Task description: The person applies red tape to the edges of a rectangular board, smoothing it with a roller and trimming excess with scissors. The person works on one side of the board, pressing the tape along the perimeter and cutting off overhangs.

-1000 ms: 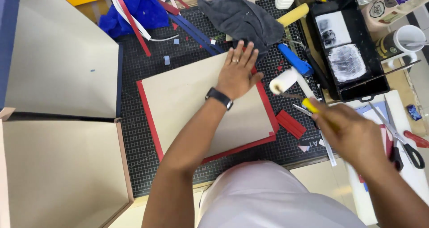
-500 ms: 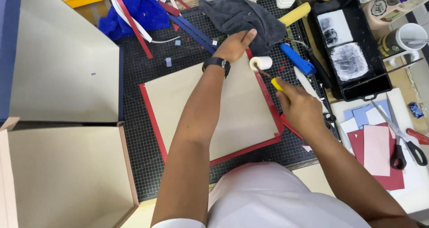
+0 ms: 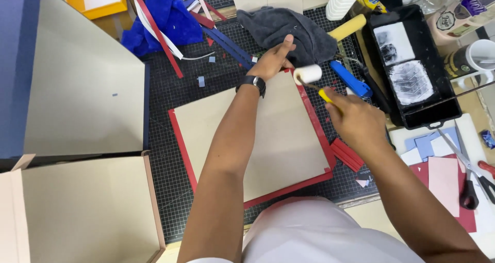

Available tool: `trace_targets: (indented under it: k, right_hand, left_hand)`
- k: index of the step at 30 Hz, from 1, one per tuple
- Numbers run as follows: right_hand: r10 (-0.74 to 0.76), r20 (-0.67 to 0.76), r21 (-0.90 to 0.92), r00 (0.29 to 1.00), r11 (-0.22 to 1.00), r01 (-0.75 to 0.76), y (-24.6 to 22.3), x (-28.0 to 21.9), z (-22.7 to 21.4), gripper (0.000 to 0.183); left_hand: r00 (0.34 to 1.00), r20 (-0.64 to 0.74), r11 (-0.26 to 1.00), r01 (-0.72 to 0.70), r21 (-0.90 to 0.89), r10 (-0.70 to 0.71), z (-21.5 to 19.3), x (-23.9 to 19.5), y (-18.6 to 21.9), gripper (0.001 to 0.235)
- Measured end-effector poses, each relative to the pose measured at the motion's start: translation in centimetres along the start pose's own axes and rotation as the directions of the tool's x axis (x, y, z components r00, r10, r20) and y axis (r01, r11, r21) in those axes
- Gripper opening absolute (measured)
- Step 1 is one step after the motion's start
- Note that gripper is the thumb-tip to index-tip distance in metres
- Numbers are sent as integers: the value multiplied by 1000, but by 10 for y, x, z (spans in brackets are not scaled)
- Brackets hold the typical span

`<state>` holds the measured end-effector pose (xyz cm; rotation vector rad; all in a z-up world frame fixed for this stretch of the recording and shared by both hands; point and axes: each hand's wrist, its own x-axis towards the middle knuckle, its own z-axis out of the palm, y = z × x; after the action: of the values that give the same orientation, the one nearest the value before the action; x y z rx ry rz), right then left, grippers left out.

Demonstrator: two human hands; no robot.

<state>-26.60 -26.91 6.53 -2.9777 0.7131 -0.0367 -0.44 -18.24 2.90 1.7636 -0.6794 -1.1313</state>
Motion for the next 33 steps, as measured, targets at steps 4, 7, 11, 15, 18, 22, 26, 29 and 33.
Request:
trace_targets:
  k: [4, 7, 11, 15, 18, 22, 26, 29, 33]
  right_hand:
    - [6, 22, 28, 1000, 1000, -7, 3, -3, -10, 39]
    - [1, -26, 46, 1000, 999, 0, 1, 14, 3, 41]
    - [22, -4, 8, 1000, 1000, -22, -2, 16, -6, 41]
    - [-6, -65, -9, 998, 1000, 6, 1, 20, 5, 39]
    - [-61, -157, -50, 986, 997, 54, 1, 25, 16, 38]
    - [-1, 1, -25, 1000, 1000, 1, 0, 22, -2, 40]
    - [-51, -162, -54, 986, 998, 43, 3, 27, 12, 39]
    - [-48, -212, -47, 976, 998, 38, 9, 28, 11, 38]
    - [-92, -295, -82, 951, 994, 71, 3, 22, 5, 39]
  left_hand:
    - [999, -1, 991, 53, -124, -54, -4, -2, -3, 119]
    - [998, -56, 987, 2, -158, -11, -1, 9, -9, 115]
    - [996, -82, 994, 20, -108, -29, -2, -3, 1, 117]
    - [997, -64, 991, 38, -132, -46, -3, 5, -4, 120]
    - [997, -62, 992, 43, -120, -51, -3, 4, -6, 125]
    - [994, -61, 988, 81, -128, -90, -5, -3, 1, 118]
    - [996, -75, 995, 48, -93, -55, -2, 3, -2, 124]
    - [992, -109, 993, 52, -101, -63, -1, -2, 2, 120]
    - [993, -113, 995, 4, -103, -16, 1, 0, -1, 119]
